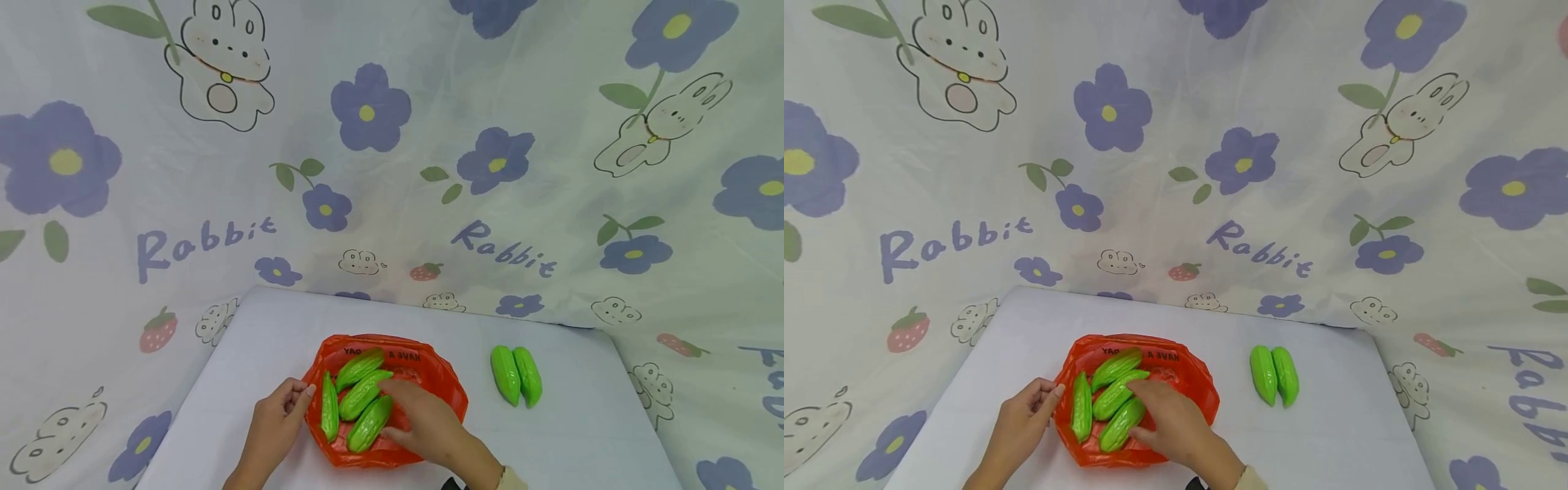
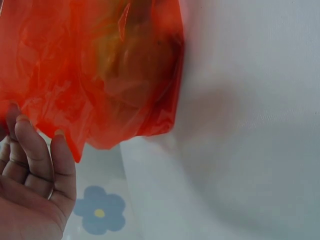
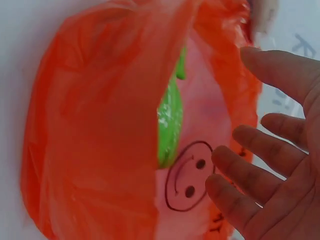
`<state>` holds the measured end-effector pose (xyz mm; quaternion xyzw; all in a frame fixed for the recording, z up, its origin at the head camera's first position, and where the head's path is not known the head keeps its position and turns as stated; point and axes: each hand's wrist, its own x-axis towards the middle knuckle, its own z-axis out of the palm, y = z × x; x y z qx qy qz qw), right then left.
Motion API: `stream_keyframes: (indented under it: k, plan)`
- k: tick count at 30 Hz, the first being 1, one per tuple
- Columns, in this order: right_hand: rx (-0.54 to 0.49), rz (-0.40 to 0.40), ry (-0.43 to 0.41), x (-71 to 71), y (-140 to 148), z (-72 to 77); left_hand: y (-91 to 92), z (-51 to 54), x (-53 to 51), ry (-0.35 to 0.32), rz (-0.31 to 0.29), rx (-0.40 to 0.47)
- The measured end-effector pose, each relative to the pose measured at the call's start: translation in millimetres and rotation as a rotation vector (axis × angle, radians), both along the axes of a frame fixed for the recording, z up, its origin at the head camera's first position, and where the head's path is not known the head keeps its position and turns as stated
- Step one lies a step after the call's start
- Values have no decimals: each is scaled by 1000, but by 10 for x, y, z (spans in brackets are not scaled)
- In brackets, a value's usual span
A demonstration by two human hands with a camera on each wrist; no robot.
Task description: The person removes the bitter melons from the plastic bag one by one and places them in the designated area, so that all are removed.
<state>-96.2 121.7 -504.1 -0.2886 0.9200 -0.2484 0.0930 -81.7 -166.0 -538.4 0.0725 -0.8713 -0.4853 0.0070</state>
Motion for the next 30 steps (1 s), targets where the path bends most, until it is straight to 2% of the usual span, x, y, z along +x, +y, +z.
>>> stream_keyframes:
  k: [6, 11, 17, 21, 25, 30]
  plan:
    - [57, 22, -68, -33, -111, -93, 3, 9, 3, 8, -3, 8]
    - [72, 5, -86, -45, -148, -223, 9, 15, 11, -8, 4, 8]
    - [99, 31, -46, -67, -173, -395, 20, 9, 15, -24, 10, 9]
    - [137, 53, -24, -62, -196, -460, 21, -3, 15, -18, 8, 7]
    - [167, 68, 39, -58, -201, -507, 16, -13, 13, 14, 4, 2]
    - [161, 78, 126, -73, -218, -580, 4, -22, 13, 20, 3, -1]
